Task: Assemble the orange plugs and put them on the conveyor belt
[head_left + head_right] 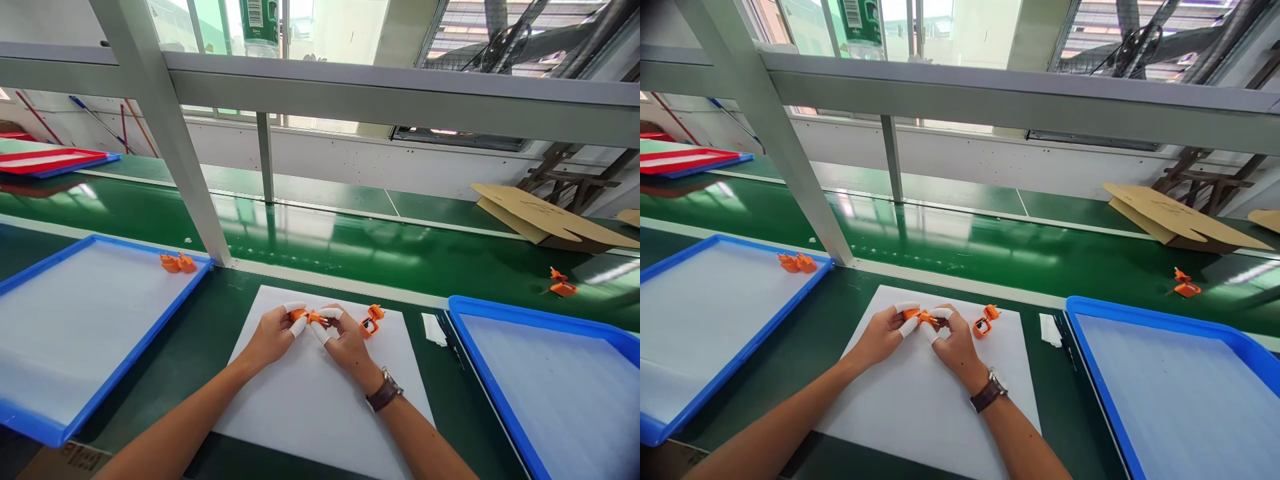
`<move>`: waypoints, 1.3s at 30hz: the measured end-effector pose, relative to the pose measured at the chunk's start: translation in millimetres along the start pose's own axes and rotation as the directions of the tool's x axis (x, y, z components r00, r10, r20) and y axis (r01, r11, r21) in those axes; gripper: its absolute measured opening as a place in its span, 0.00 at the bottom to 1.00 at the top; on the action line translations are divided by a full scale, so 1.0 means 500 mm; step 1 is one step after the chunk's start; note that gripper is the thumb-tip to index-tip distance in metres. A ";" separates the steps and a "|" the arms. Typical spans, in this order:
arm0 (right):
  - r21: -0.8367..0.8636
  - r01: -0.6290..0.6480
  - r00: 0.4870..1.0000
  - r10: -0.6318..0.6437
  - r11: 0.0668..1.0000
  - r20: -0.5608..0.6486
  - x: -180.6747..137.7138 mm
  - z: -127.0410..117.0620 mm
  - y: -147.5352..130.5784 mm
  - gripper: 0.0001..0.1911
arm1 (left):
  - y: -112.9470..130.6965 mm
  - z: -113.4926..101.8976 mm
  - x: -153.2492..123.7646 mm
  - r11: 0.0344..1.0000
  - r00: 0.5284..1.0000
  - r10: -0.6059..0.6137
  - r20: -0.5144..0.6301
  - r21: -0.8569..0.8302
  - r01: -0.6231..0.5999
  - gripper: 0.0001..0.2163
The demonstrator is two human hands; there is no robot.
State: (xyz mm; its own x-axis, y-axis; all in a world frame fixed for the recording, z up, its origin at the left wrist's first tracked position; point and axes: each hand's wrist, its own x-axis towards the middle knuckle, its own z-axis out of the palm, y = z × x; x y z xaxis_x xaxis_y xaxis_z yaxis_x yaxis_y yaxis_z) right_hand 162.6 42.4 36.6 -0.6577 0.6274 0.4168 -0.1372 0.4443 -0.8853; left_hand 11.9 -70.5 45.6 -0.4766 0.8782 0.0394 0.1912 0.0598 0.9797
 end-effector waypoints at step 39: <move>0.301 -0.340 0.937 0.347 0.891 0.030 0.009 -0.002 0.024 0.21 | -0.010 -0.017 0.002 0.870 0.962 0.273 0.032 0.419 -0.261 0.17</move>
State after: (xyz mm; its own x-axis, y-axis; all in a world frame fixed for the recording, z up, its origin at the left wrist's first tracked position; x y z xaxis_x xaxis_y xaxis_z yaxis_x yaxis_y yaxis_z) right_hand 159.0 51.2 28.0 -0.6866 0.7230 0.0770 -0.1214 -0.0097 -0.9926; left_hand 3.0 -74.1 42.5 -0.3785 0.8761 0.2986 0.6503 0.0222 0.7594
